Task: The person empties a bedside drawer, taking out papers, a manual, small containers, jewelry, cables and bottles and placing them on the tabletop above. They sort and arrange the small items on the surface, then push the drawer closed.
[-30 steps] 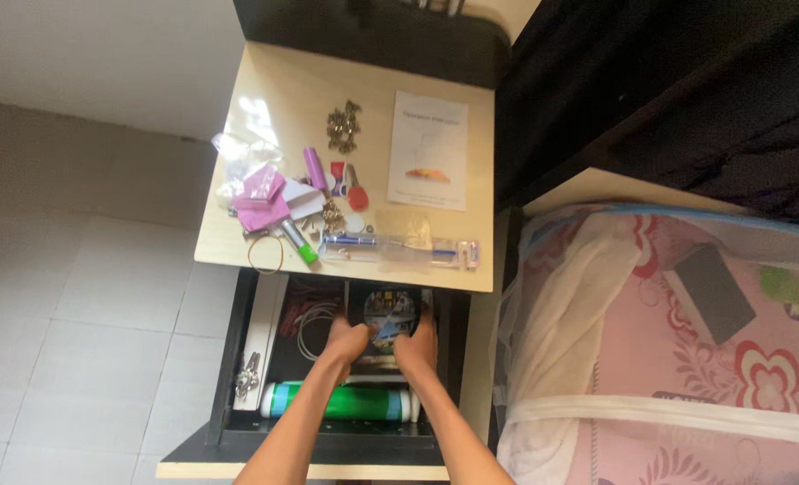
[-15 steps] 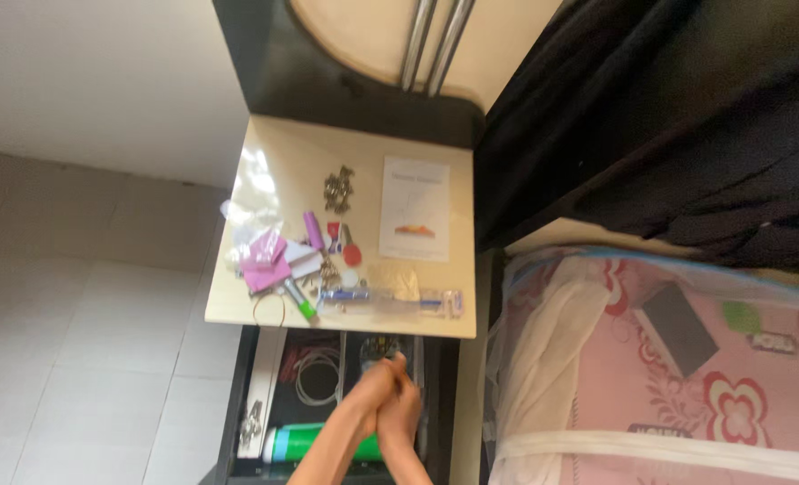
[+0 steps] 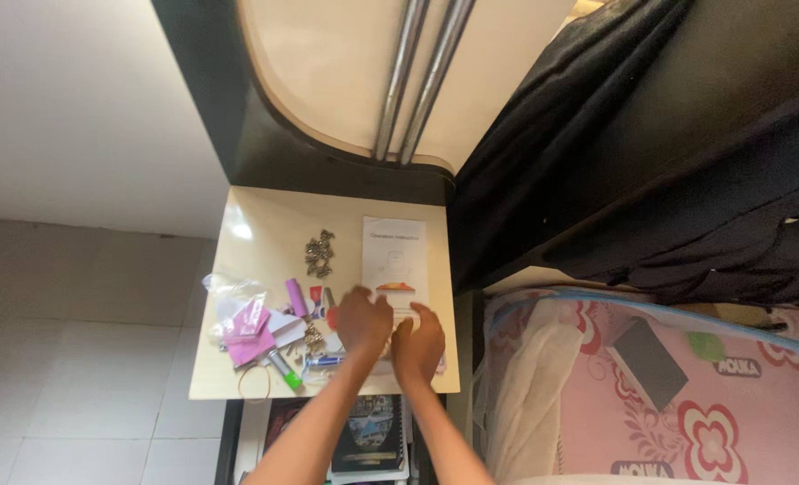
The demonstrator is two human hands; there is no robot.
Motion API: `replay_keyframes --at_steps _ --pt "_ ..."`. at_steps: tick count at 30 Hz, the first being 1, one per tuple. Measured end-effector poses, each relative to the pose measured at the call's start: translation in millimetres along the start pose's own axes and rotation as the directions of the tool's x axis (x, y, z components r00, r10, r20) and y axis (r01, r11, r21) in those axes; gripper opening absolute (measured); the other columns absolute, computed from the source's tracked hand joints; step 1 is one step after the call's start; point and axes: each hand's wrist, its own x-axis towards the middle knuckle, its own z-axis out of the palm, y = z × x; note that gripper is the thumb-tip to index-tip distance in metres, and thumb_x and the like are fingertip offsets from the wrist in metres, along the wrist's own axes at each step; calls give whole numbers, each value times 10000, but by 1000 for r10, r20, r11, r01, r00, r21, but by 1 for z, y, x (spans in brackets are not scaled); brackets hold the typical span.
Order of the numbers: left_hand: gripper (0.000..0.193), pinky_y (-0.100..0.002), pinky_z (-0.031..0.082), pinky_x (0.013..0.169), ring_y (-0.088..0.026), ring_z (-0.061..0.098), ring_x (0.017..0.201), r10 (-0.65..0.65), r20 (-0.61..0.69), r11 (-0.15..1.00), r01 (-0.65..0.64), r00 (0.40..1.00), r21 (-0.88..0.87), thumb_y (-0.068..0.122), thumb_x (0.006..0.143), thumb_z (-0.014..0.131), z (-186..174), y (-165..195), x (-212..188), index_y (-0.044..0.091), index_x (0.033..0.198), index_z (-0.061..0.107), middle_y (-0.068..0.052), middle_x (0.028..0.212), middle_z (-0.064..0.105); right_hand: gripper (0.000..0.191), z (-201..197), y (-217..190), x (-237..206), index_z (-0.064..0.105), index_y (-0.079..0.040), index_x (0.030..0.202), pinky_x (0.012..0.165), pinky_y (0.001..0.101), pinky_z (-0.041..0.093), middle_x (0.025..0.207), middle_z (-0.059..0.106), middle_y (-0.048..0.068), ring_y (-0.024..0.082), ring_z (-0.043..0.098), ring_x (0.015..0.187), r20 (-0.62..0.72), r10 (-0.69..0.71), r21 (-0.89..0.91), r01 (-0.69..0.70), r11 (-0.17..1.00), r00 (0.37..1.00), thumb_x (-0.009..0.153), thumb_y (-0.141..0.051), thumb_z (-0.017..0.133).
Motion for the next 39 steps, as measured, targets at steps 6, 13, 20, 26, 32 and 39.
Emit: replay_keyframes --at_steps 6,13,20,26,32,39 --pt "712 -474 564 822 -461 664 981 -84 36 991 79 996 112 395 742 825 31 0 59 -103 1179 565 -345 1173 587 627 30 49 35 520 96 1330 1152 411 337 1476 440 294 411 390 1395 254 -83 -266 152 952 964 716 8 615" --pt "406 -437 518 952 -355 693 1084 -13 388 958 122 921 -258 351 978 587 42 -20 66 45 1179 763 -199 1097 769 425 5 22 53 685 2 1266 1126 404 459 1354 672 244 396 605 1313 339 291 -132 -261 956 895 945 -159 459" --pt "384 -369 482 918 -172 631 1075 -44 656 815 406 754 -412 311 992 589 -26 -23 49 40 1230 721 -85 1194 751 486 -40 -62 3 525 51 1424 1139 549 289 1504 474 317 477 392 1418 38 -518 -171 516 839 855 1042 -247 487" --pt "350 -383 493 841 -165 643 1002 -108 755 794 513 647 -326 284 1010 561 -119 -26 11 86 1282 654 -50 1120 725 518 -56 -78 -36 561 -18 1410 1107 531 318 1506 474 294 473 398 1386 112 -572 -179 582 793 813 1006 -343 569" --pt "287 -372 543 790 -167 684 917 -101 853 786 567 512 -247 213 976 628 -175 -98 -47 45 1185 729 -49 1039 760 566 -68 -46 -116 582 -69 1339 1014 458 462 1290 659 196 369 594 1217 260 -187 -119 224 967 947 912 -431 662" --pt "321 -380 587 929 -164 731 1052 -321 843 822 570 432 21 96 857 711 -164 -197 -124 79 1173 765 -61 1135 806 572 -63 9 -201 572 -97 1357 913 449 549 1092 744 179 360 714 1059 495 74 13 -92 996 866 840 -303 704"
